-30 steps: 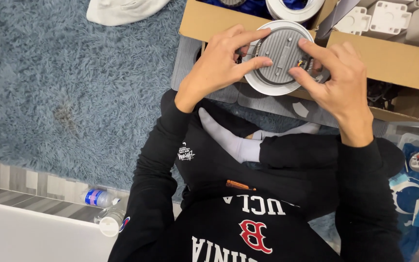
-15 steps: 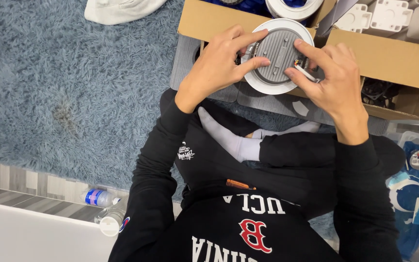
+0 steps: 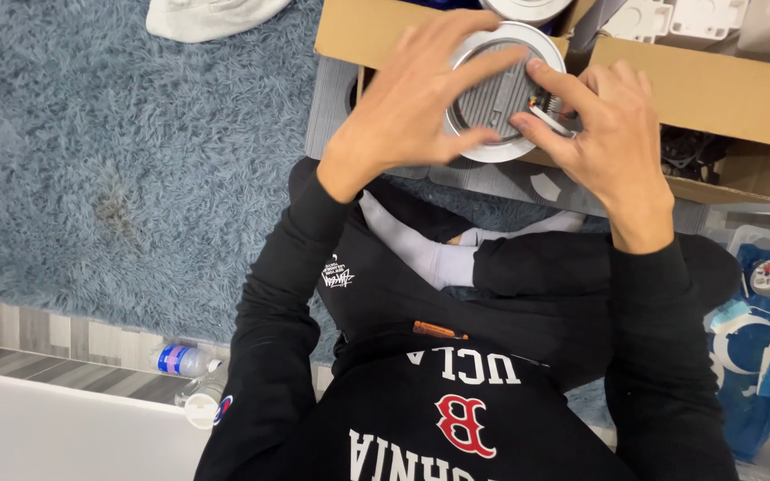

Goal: Assembling recessed LED light fixtures by snapping together the frame, diffuser, and light engine components.

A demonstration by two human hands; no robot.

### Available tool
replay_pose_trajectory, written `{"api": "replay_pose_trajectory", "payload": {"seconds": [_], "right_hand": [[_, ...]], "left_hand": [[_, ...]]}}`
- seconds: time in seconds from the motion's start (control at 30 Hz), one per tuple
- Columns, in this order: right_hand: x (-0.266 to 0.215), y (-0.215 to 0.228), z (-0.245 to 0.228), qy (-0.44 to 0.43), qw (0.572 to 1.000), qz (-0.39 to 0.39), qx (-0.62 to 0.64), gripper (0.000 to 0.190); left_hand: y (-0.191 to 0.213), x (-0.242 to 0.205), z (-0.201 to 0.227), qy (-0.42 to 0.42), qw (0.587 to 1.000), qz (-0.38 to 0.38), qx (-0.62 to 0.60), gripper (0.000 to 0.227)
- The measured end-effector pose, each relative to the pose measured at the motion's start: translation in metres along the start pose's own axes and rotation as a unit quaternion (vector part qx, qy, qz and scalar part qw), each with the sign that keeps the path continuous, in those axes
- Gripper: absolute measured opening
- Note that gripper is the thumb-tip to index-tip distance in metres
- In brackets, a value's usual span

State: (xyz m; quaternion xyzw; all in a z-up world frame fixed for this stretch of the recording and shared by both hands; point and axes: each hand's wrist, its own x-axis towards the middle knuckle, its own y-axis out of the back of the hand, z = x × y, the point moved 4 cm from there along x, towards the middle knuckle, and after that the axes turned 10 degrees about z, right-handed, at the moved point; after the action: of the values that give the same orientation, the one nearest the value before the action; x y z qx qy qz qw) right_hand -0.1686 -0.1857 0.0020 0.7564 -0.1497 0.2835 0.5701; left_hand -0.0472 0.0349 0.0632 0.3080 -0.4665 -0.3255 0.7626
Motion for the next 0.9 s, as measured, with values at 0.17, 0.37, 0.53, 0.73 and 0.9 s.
{"api": "replay_pose_trajectory", "payload": {"seconds": [0.17,0.37,0.53,0.73,0.9], "right_hand": [[0.008,0.009,-0.010,-0.008,0.999,-0.011,-0.041,0.047],[0.011,0.022,-0.029,-0.027,0.994,-0.026,-0.100,0.054],[0.007,0.070,-0.048,-0.083,0.996,0.033,0.009,0.060],[-0.038,0.080,-0.055,-0.074,0.940,0.168,0.289,0.102],[-0.052,0.054,-0.095,-0.043,0.848,0.156,0.504,0.139]], "left_hand": [[-0.031,0.010,0.001,-0.013,0.997,-0.066,0.030,0.093],[-0.041,0.014,0.001,-0.051,0.996,-0.031,0.065,0.090],[-0.006,0.012,0.028,-0.052,0.998,0.014,0.023,0.082],[0.008,-0.025,0.073,0.014,0.976,0.088,-0.199,0.095],[-0.022,-0.054,0.107,0.053,0.931,0.088,-0.352,0.086]]}}
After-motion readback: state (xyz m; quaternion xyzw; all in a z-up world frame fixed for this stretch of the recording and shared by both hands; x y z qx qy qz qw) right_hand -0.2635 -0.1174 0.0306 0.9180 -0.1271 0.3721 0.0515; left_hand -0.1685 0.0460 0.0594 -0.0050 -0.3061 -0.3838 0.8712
